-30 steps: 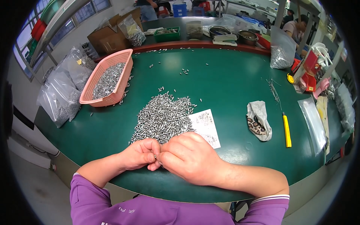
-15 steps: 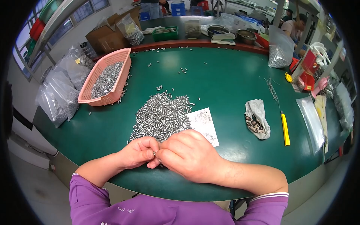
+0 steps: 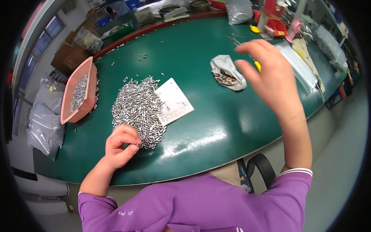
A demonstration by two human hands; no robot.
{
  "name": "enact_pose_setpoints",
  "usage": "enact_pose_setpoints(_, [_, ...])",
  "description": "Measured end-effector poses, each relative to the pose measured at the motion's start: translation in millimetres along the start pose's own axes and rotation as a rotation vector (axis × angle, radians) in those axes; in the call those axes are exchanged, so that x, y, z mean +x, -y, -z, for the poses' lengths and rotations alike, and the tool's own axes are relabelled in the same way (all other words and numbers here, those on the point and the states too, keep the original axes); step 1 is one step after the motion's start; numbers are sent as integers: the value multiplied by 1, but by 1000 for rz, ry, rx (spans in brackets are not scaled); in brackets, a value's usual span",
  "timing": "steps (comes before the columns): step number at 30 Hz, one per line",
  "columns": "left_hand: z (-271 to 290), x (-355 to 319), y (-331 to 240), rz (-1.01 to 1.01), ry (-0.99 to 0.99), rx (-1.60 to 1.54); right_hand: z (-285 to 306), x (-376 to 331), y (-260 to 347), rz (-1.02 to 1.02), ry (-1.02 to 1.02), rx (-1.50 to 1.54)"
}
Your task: Manually inspecting and sorting small metal components on a workbench.
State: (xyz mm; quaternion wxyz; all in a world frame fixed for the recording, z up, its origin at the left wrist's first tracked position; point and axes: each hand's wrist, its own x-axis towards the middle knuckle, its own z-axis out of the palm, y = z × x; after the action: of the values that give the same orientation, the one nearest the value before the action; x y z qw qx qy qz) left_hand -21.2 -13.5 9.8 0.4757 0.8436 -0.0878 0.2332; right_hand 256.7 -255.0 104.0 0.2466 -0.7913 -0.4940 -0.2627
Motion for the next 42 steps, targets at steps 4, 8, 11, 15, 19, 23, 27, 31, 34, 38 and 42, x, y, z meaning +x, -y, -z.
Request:
enact_pose_setpoints(4, [-15, 9, -9, -123, 5, 295, 13, -67, -79, -421, 159, -52])
enact_pose_setpoints(8, [-39, 23, -30, -178, 127, 507, -9, -98, -107, -523, 191, -59])
enact_pose_setpoints(11, [-57, 22, -43, -66, 212, 512, -26, -96, -109, -447, 150, -113])
enact_pose_setpoints(15, [-79, 15, -45, 54, 226, 483, -45, -93, -117, -462, 229, -214])
enact_pose_setpoints(19, [-90, 8, -43, 144, 154, 481, -34, -113, -109, -421, 101, -57])
enact_pose_setpoints(23, [-90, 0, -39, 169, 106, 481, 8, -140, -28, -679, 187, 757])
enact_pose_setpoints(27, [-89, -5, -43, 191, 66, 459, 26, -181, 44, -888, 642, 1262])
enact_pose_setpoints(31, [-97, -2, -45, 174, 43, 474, 22, -197, 73, -502, 746, 1025])
enact_pose_setpoints(34, [-98, -2, -44, 158, 38, 490, 14, -189, 78, -368, 701, 867])
enact_pose_setpoints(38, [-100, -5, -43, 200, -33, 466, -1, -188, 84, -158, 579, 699])
enact_pose_setpoints(42, [-103, -8, -42, 242, -91, 442, -5, -185, 92, -119, 537, 640])
